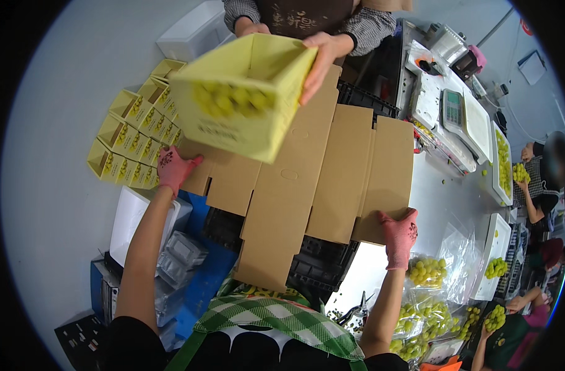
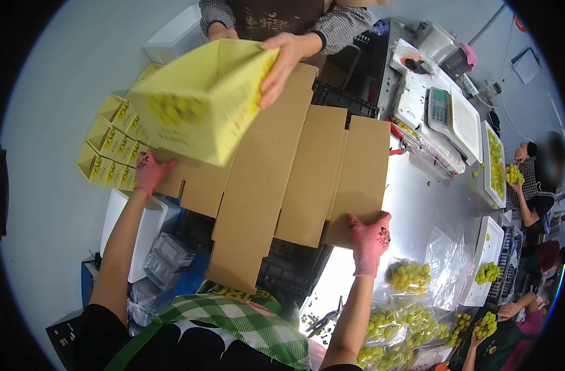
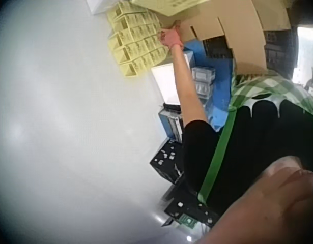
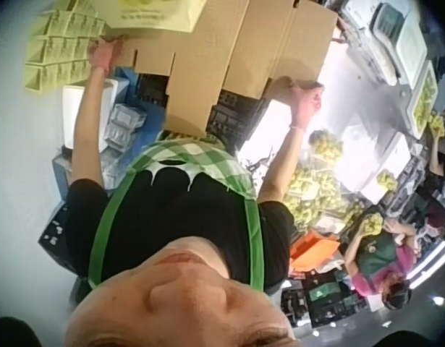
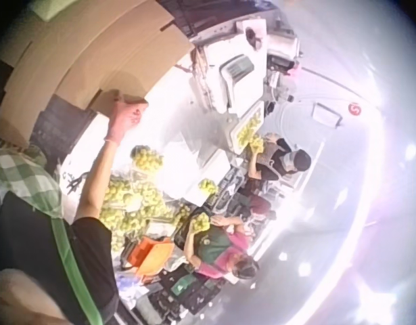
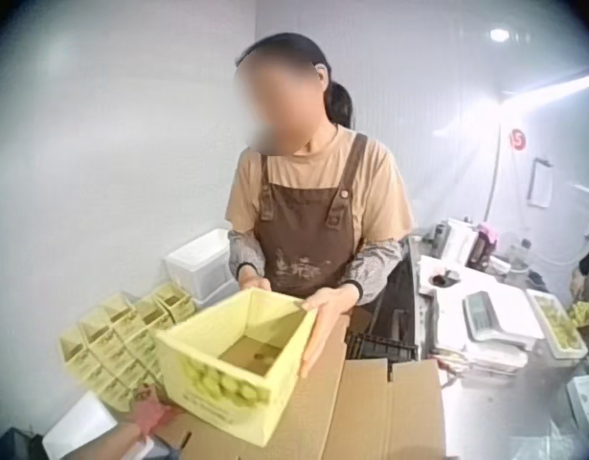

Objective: The person assembles flat cardboard pieces into small yellow boxes by folding and interlocking the sides. They repeatedly pick up a flat piece, fold it into a box shape, and place it on a stack of completed boxes.

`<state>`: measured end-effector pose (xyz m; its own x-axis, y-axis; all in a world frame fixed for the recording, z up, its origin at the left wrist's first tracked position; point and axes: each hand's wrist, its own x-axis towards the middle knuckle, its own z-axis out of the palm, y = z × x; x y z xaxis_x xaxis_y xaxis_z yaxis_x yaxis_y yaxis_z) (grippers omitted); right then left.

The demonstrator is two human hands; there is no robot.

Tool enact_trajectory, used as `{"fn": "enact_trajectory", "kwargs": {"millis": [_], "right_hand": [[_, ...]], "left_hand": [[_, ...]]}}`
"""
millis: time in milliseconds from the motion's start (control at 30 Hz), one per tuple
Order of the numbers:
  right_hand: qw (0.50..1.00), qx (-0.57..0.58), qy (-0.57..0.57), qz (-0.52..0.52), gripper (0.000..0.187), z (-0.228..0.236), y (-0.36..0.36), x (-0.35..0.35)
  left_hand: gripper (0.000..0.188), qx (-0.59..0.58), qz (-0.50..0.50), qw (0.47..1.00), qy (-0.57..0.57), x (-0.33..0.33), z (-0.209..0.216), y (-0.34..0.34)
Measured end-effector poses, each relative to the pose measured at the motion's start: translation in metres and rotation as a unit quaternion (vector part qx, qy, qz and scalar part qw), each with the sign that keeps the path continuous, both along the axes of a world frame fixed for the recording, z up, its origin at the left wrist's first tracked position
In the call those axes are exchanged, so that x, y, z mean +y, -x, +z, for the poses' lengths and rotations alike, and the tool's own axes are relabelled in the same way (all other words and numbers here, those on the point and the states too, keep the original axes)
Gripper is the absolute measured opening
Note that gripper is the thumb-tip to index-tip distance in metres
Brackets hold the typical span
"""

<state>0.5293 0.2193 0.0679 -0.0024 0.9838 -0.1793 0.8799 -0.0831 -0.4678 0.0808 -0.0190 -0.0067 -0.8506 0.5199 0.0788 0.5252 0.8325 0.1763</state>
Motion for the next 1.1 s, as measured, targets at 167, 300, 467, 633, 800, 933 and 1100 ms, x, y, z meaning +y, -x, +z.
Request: {"fn": "enact_trajectory", "kwargs": {"millis": [167,300,467,633,800,933,1100], "right_hand": [[0.999,0.032,-0.027,-0.013,0.066,-0.007,-0.004,0.01],[0.997,0.069,-0.034,0.002,0.068,-0.02,-0.009,0.015],[0.976,0.207,-0.067,-0.002,0.059,-0.031,-0.011,0.011],[0.972,0.229,-0.05,-0.01,0.053,-0.014,-0.014,0.006],[0.949,0.307,-0.064,0.026,0.058,-0.016,-0.027,-0.002],[0.976,0.181,-0.113,0.053,0.058,-0.004,-0.021,-0.011],[0.977,-0.067,-0.108,0.17,0.06,-0.013,0.002,-0.019]], "left_hand": [[0.079,-0.256,-0.004,0.965,-0.062,0.009,0.053,-0.008],[0.083,-0.381,0.034,0.902,-0.201,-0.011,0.032,0.013],[0.075,-0.498,0.019,0.813,-0.302,-0.023,0.032,0.021],[0.07,-0.476,0.021,0.852,-0.215,-0.022,0.063,-0.012],[0.062,-0.361,0.019,0.922,-0.137,-0.025,0.088,-0.029],[0.057,-0.12,-0.059,0.986,-0.102,-0.029,0.091,-0.039],[0.039,-0.013,-0.204,0.976,0.074,0.032,0.056,-0.109]]}}
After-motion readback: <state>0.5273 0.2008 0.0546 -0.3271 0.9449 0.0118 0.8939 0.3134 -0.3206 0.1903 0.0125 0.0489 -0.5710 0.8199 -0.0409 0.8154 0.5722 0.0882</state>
